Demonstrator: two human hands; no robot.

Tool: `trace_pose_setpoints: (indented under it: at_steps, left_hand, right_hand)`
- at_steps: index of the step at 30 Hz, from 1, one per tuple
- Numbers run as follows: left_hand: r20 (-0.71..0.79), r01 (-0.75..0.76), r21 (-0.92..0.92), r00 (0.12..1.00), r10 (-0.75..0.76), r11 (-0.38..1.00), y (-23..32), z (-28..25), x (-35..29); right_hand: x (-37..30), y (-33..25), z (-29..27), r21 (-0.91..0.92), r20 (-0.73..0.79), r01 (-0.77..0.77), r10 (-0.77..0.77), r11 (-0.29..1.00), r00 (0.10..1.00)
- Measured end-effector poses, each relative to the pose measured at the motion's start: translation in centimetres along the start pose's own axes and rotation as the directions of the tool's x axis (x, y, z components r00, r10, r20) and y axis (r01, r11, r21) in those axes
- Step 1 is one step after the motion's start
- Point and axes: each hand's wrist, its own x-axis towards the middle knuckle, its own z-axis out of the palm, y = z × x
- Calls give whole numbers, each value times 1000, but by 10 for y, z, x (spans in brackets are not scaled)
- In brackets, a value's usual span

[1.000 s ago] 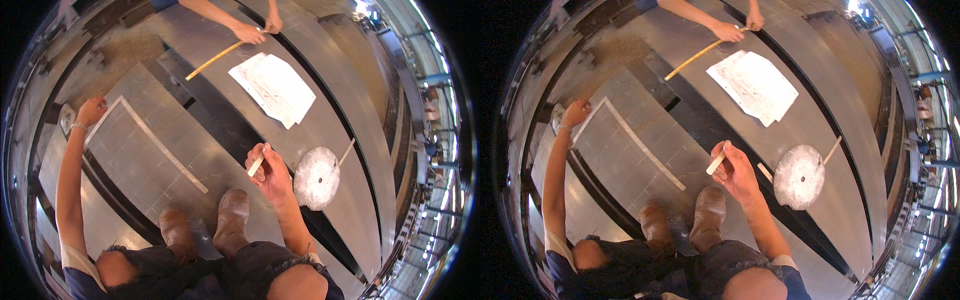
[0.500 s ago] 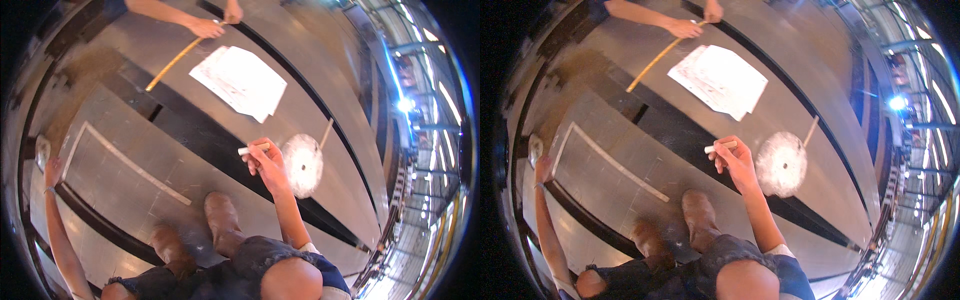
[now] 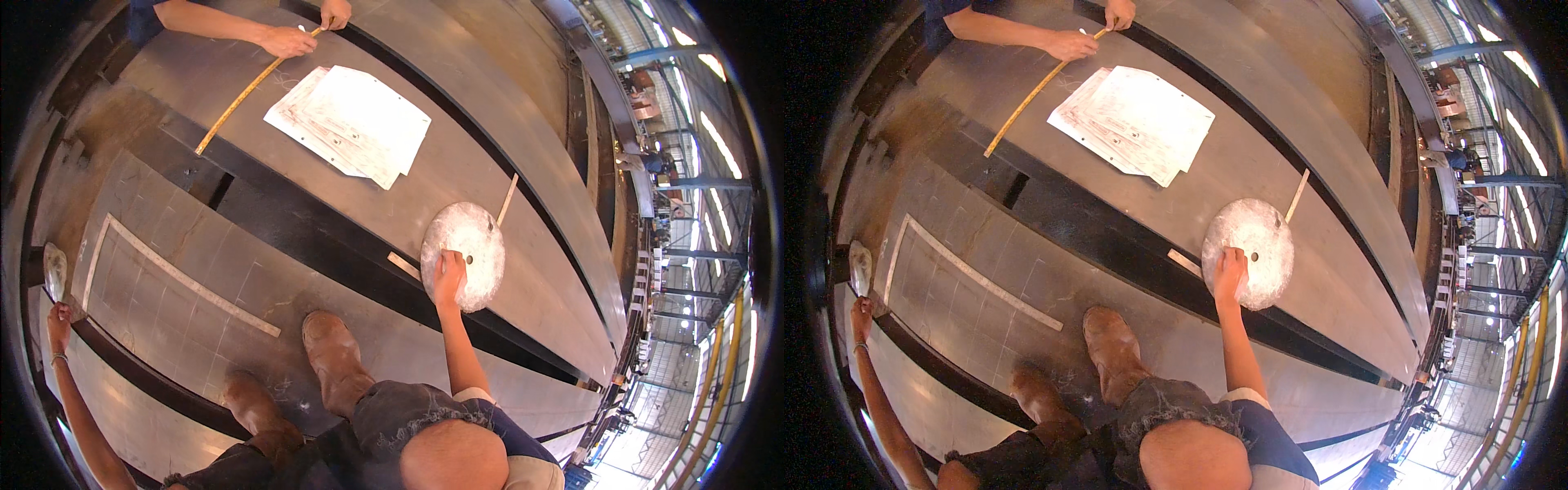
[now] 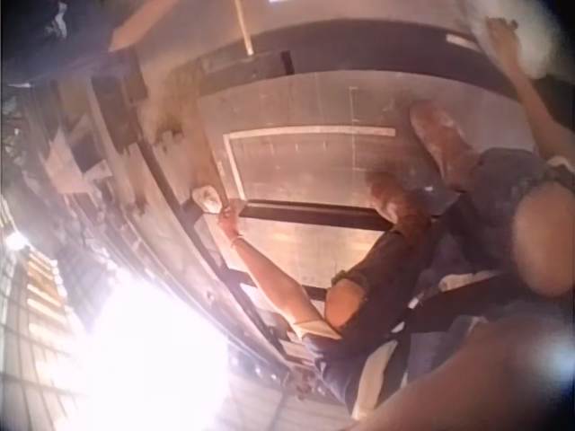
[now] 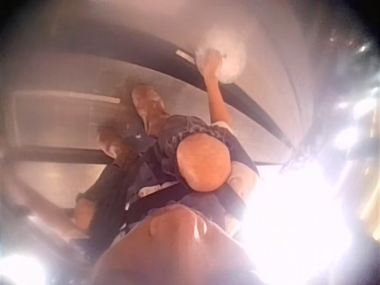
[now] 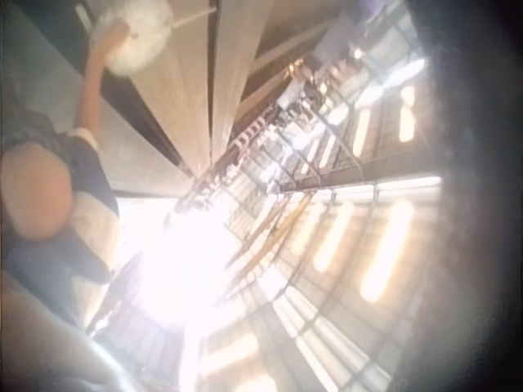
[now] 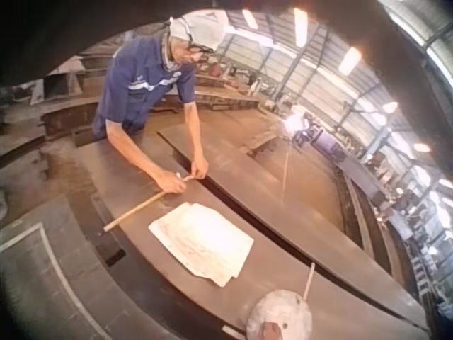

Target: The person uses a metal square and a marker to draw straight lines on a large metal sheet. They repeatedly reposition the square and mark along its edges to create a grid pattern. Another person is visible nearby, also marking a separate metal sheet.

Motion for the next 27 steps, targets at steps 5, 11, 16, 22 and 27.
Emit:
trace_pose_setpoints:
  at_steps: [5, 11, 16, 22, 27]
  left_hand:
    - [4, -42, 159, 999, 41, 986, 11, -18, -19]
    - [5, 30, 99, 1000, -30, 995, 24, -25, -24]
    - [31, -30, 164, 999, 25, 986, 45, -19, -27]
    - [24, -28, 125, 999, 25, 992, 40, -14, -27]
    - [28, -47, 136, 999, 44, 990, 55, -10, -39]
  right_hand:
    - [0, 6, -2, -34, 125, 11, -7, 999, 992]
    - [2, 7, -2, -80, 283, 66, -40, 995, 958]
    - [11, 9, -4, -229, 285, 45, 23, 972, 958]
    - [18, 22, 12, -271, 320, 46, 45, 961, 946]
    - [8, 18, 17, -161, 181, 171, -142, 972, 973]
